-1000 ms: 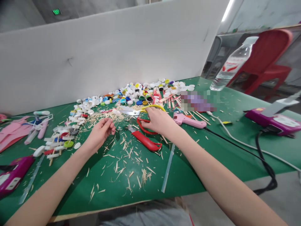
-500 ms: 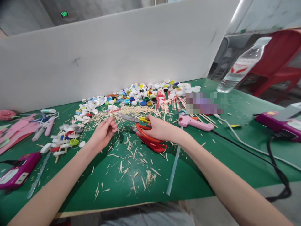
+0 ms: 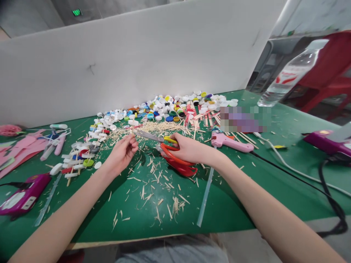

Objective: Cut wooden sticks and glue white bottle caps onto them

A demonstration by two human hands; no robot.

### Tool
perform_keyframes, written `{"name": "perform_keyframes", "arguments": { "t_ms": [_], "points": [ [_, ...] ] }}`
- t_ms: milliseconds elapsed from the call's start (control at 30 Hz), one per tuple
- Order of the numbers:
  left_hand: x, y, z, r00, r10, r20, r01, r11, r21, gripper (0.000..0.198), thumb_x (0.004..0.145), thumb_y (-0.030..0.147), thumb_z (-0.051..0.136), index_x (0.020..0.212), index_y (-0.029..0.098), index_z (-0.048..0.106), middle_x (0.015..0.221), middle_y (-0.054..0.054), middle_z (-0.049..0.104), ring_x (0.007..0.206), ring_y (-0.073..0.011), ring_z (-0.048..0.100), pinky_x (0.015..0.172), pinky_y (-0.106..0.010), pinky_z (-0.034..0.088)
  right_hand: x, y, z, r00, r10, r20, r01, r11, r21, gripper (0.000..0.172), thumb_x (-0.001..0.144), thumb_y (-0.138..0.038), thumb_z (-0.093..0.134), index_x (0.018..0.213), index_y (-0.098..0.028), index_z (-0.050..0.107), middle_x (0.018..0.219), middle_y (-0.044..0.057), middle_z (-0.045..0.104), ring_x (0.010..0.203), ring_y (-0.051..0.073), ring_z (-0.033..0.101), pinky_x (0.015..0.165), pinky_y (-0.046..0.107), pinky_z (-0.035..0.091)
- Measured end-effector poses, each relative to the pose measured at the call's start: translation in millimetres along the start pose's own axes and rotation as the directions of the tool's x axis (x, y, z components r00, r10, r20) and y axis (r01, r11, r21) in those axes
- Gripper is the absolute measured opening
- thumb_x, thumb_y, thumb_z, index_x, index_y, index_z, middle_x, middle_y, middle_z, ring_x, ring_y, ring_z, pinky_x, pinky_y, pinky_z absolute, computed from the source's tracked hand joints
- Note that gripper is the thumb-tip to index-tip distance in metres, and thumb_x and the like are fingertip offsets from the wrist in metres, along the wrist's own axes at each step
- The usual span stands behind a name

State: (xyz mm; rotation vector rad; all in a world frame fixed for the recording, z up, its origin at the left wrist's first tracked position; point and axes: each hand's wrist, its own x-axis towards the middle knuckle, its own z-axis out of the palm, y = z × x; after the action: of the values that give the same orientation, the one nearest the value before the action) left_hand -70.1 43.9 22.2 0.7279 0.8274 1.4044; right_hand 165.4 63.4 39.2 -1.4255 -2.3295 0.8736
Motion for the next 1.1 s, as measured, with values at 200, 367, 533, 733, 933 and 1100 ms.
{"name": "perform_keyframes", "arguments": {
  "t_ms": [200,367,533,733,933,1100],
  "points": [
    [-4.3,-8.0,7.5,0.998,-0.046,0.049,0.044,0.998,0.042,0.012,0.087,0.012,0.048,0.076,0.012,0.052,0.061,0.002,0.045,0.052,-0.0052,0.046,0.045,-0.016,0.037,-0.4,-6.4,4.6,1.0,-0.003,-0.01,0.004,0.999,0.048,0.059,0.07,-0.061,0.06,0.113,-0.02,0.052,0.094,0.006,0.068,0.076,0.021,0.063,0.064,0.032,0.049],
    [-5.4,-8.8,9.4,0.997,-0.047,0.066,0.044,0.998,0.049,0.011,0.087,0.012,0.049,0.076,0.013,0.05,0.059,0.003,0.044,0.051,-0.0054,0.043,0.045,-0.017,0.034,-0.1,-6.8,7.3,1.0,-0.008,-0.007,0.008,0.995,0.095,0.061,0.069,-0.059,0.062,0.115,-0.02,0.051,0.096,0.007,0.068,0.08,0.022,0.063,0.066,0.033,0.051],
    [-5.9,-7.1,9.6,0.997,-0.035,0.065,0.032,0.998,0.047,0.011,0.085,0.011,0.05,0.075,0.013,0.05,0.06,0.003,0.043,0.051,-0.0051,0.042,0.046,-0.018,0.032,-0.4,-6.9,7.8,0.999,-0.024,0.03,0.018,0.984,0.175,0.059,0.071,-0.059,0.061,0.115,-0.021,0.049,0.106,0.007,0.067,0.091,0.023,0.064,0.072,0.034,0.053],
    [-6.7,-6.8,10.6,0.999,-0.029,0.046,0.026,0.998,0.055,0.009,0.083,0.011,0.052,0.075,0.013,0.05,0.061,0.003,0.043,0.052,-0.0054,0.042,0.047,-0.019,0.031,-0.3,-7.3,8.1,0.999,-0.021,0.026,0.016,0.986,0.163,0.059,0.071,-0.06,0.06,0.114,-0.022,0.049,0.106,0.006,0.068,0.091,0.023,0.064,0.074,0.034,0.053],
    [-6.1,-7.7,9.6,0.999,-0.003,0.045,-0.001,0.997,0.072,0.009,0.082,0.012,0.054,0.074,0.013,0.05,0.061,0.003,0.043,0.053,-0.0058,0.043,0.047,-0.019,0.031,-1.2,-8.5,7.7,1.0,-0.013,0.016,0.01,0.99,0.14,0.06,0.071,-0.061,0.06,0.114,-0.021,0.048,0.103,0.007,0.068,0.087,0.023,0.065,0.07,0.034,0.053],
    [-5.0,-8.0,8.4,0.998,-0.016,0.057,0.013,0.999,0.046,0.009,0.082,0.012,0.053,0.074,0.013,0.051,0.06,0.003,0.042,0.052,-0.0053,0.042,0.047,-0.019,0.03,-2.0,-9.9,6.8,0.999,-0.004,0.038,-0.001,0.991,0.136,0.06,0.072,-0.064,0.058,0.112,-0.022,0.047,0.103,0.007,0.068,0.086,0.023,0.065,0.07,0.034,0.052]
  ]
}}
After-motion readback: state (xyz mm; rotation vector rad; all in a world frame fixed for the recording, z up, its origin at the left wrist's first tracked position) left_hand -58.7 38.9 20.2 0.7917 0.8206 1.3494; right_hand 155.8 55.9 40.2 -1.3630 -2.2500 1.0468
